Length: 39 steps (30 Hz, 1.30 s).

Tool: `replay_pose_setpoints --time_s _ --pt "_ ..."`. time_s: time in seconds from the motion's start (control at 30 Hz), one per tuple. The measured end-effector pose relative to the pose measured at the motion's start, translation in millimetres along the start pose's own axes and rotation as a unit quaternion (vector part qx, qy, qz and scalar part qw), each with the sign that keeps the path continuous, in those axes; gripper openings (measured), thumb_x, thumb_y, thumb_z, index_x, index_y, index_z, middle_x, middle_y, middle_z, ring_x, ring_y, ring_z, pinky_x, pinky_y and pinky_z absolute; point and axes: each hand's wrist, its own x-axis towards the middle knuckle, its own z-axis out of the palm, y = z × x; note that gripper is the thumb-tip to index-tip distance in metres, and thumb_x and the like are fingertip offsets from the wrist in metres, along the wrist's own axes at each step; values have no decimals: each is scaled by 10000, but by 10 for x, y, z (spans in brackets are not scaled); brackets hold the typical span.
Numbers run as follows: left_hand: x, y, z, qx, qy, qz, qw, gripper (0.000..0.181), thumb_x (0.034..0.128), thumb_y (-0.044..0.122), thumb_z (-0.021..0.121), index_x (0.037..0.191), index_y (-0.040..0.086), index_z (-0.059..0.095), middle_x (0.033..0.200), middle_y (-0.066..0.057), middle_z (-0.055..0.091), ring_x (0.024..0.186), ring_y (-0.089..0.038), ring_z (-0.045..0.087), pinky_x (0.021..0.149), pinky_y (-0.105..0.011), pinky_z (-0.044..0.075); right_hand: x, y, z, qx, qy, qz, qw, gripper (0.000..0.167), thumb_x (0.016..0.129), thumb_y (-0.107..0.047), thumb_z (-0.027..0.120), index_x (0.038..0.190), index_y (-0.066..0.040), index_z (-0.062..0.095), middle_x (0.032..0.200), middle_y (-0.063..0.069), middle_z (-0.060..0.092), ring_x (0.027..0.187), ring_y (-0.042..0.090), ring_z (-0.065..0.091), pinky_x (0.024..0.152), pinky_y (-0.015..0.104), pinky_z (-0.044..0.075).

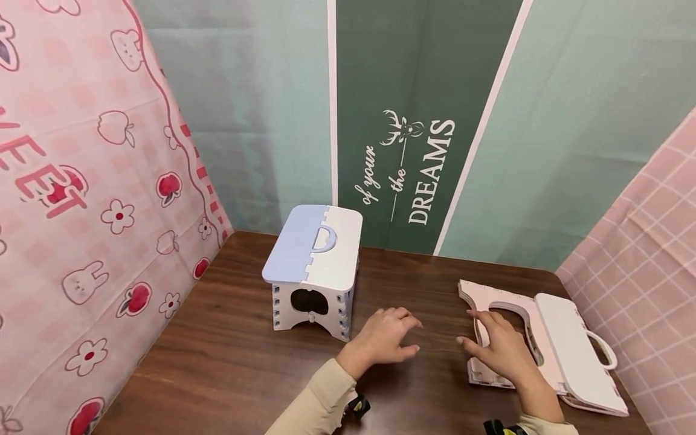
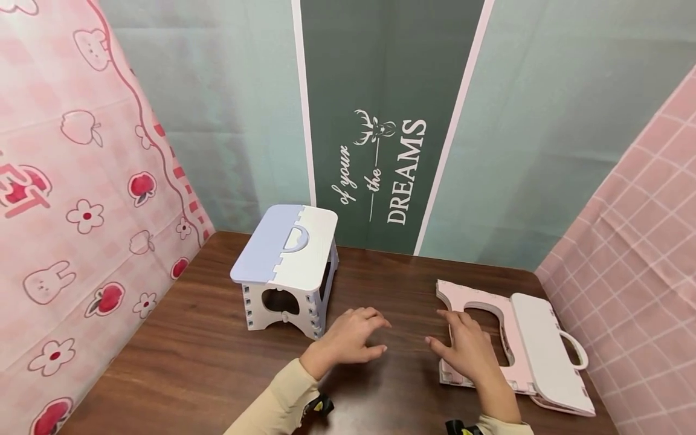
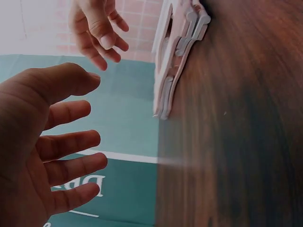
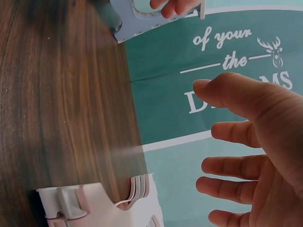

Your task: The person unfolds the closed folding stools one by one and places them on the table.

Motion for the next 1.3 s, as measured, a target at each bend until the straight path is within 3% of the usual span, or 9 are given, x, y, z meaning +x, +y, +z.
replay_pose_setpoints --time_s 0.67,1.0,1.3 --pt "218 128 297 -202 -116 -8 9997 369 806 446 632 1118 249 636 1067 74 581 961 -78 551 753 -239 422 -168 352 -7 17 -182 383 9991 633 775 -375 729 1213 42 540 1156 322 489 1004 507 488 722 619 390" --pt "332 217 366 -369 -223 -140 9990 367 809 459 630 1121 266 639 1072 95 575 951 -79 548 748 -225 414 -231 549 -106 75 -296 655 9974 612 787 -381 721 1205 22 527 1151 333 478 1003 518 468 708 627 381" --pt "389 311 436 -466 -448 -213 9977 372 814 463 625 1133 271 633 1096 99 574 990 -61 536 726 -212 408 -287 727 -177 -44 -265 855 9960 655 790 -381 717 1209 69 492 1125 392 456 1003 544 440 723 635 364"
